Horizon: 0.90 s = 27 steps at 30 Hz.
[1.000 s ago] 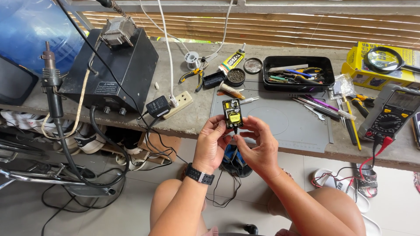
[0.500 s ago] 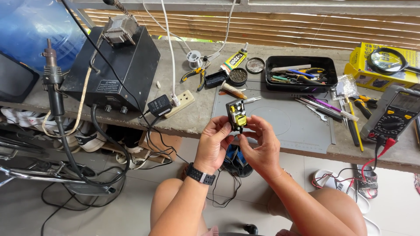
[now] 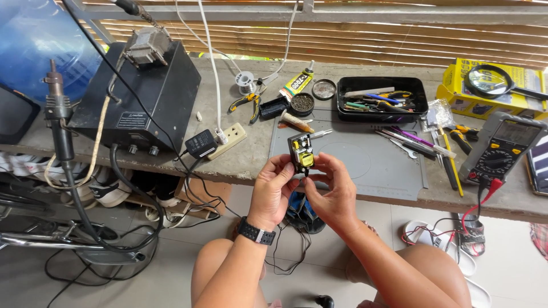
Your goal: Testing the voltage and components of a circuit board using a digital multimeter and probes on a repair bench.
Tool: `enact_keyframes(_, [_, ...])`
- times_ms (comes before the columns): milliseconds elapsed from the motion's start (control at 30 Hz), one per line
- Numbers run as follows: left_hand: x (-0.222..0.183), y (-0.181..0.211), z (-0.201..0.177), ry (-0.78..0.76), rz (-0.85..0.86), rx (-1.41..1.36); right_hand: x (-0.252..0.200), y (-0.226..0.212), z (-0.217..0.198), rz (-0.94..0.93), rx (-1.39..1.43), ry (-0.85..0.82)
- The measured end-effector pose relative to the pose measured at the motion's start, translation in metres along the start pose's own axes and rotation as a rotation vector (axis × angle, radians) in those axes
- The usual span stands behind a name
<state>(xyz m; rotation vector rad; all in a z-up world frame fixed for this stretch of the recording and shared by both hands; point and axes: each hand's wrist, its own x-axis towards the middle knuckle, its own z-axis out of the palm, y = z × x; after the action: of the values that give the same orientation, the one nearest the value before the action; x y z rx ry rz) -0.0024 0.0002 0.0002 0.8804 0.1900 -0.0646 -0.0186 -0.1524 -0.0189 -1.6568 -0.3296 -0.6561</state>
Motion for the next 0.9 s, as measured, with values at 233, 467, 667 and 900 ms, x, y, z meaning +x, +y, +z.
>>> enact_keyframes(233, [-0.011, 0.010, 0.019, -0.019, 0.015, -0.011, 0.003, 0.004, 0.000, 0.005, -0.014, 0.027])
enact_keyframes(467, [0.000, 0.012, 0.044, -0.034, 0.114, 0.154, 0.018, -0.010, -0.008, 0.045, 0.019, 0.112])
enact_keyframes(667, [0.019, -0.013, 0.071, -0.087, 0.186, 0.308, 0.029, 0.006, -0.033, 0.102, 0.041, 0.173])
enact_keyframes(900, [0.022, -0.039, 0.074, -0.087, 0.103, 0.213, 0.027, 0.019, -0.060, 0.204, 0.184, 0.187])
